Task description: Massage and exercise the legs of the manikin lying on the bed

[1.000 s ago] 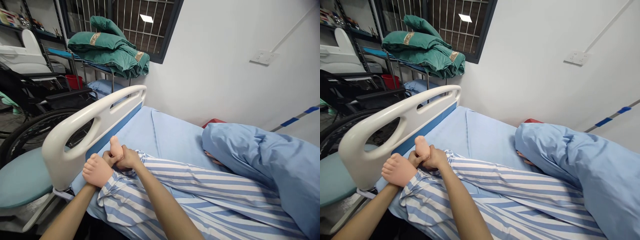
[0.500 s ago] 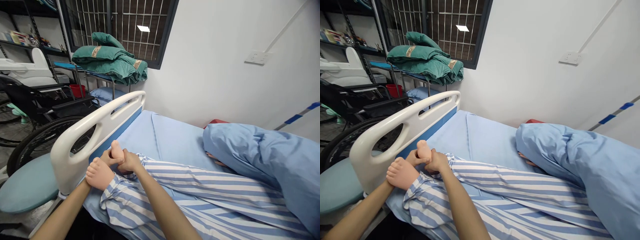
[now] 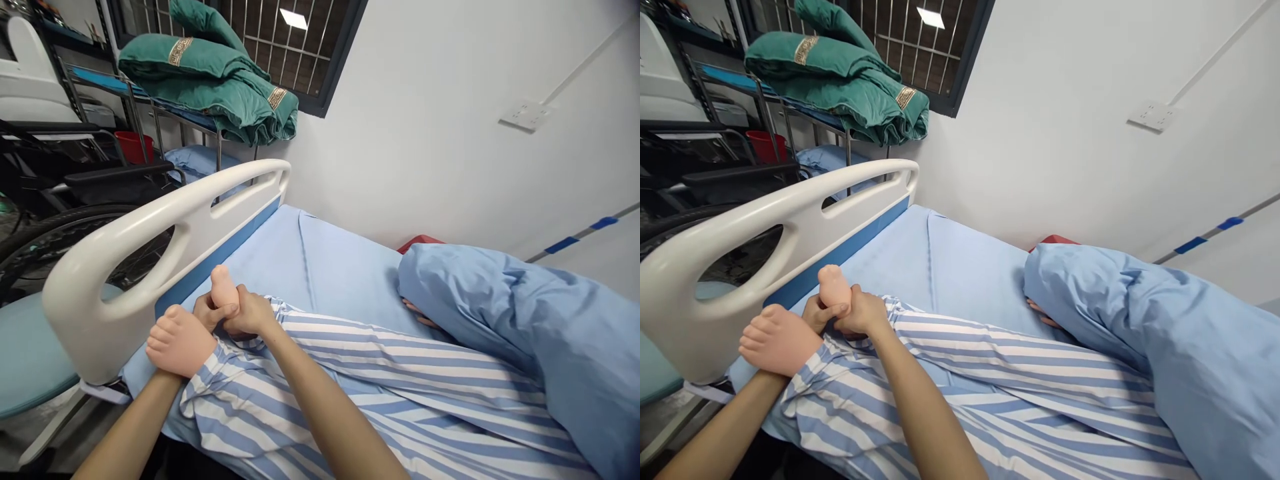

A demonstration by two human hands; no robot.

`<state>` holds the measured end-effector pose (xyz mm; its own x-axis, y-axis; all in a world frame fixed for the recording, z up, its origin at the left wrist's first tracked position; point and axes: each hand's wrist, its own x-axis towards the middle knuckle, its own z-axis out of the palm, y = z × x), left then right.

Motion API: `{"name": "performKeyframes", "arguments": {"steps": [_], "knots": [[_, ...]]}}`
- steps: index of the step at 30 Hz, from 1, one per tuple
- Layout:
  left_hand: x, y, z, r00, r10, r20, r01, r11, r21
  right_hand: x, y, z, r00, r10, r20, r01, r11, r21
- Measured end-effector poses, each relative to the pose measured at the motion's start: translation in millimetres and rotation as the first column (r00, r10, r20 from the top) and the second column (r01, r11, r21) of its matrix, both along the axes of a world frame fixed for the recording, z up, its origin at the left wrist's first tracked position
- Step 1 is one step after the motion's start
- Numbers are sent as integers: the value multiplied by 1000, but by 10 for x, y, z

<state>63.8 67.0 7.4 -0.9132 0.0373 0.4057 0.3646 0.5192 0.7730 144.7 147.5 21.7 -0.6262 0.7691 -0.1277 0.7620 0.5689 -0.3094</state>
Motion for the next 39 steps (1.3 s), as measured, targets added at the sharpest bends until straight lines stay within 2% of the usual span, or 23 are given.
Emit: {"name": "performKeyframes", "arguments": {"steps": [3, 8, 15, 19, 24, 26, 31, 36, 39], "knots": [[0, -11, 47, 1000, 1, -14, -1, 1000, -13, -6, -4, -17, 1000, 0, -9, 0, 1000, 3], [29, -50, 105, 995, -19, -95, 1, 983, -182, -7, -26, -7, 1000, -12, -22, 12, 1000, 3], [80, -84, 151, 984, -45, -173, 9, 979, -203, 15, -61, 64, 998, -58, -14, 56, 994, -92], [79, -89, 157, 985, -30, -173, -5, 980, -198, 13, -84, 60, 998, -56, -19, 56, 998, -28], [82, -81, 164, 984, 3, -178, -52, 961, -270, 14, -74, 44, 999, -27, -24, 27, 1000, 13], [82, -74, 175, 990, 19, -142, -53, 969, -242, 19, -64, 48, 1000, -22, -16, 22, 1000, 3], [54, -54, 189, 1000, 4, -22, -5, 998, -61, 22, -39, 35, 1000, -19, -11, 19, 1000, 20], [23, -36, 168, 1000, 31, -2, -31, 995, -99, 6, -10, -1, 1000, -7, -2, 7, 999, 39], [22, -37, 177, 1000, 24, 14, -23, 997, -76, 0, -9, 3, 1000, -11, 8, 11, 1000, 17]]}}
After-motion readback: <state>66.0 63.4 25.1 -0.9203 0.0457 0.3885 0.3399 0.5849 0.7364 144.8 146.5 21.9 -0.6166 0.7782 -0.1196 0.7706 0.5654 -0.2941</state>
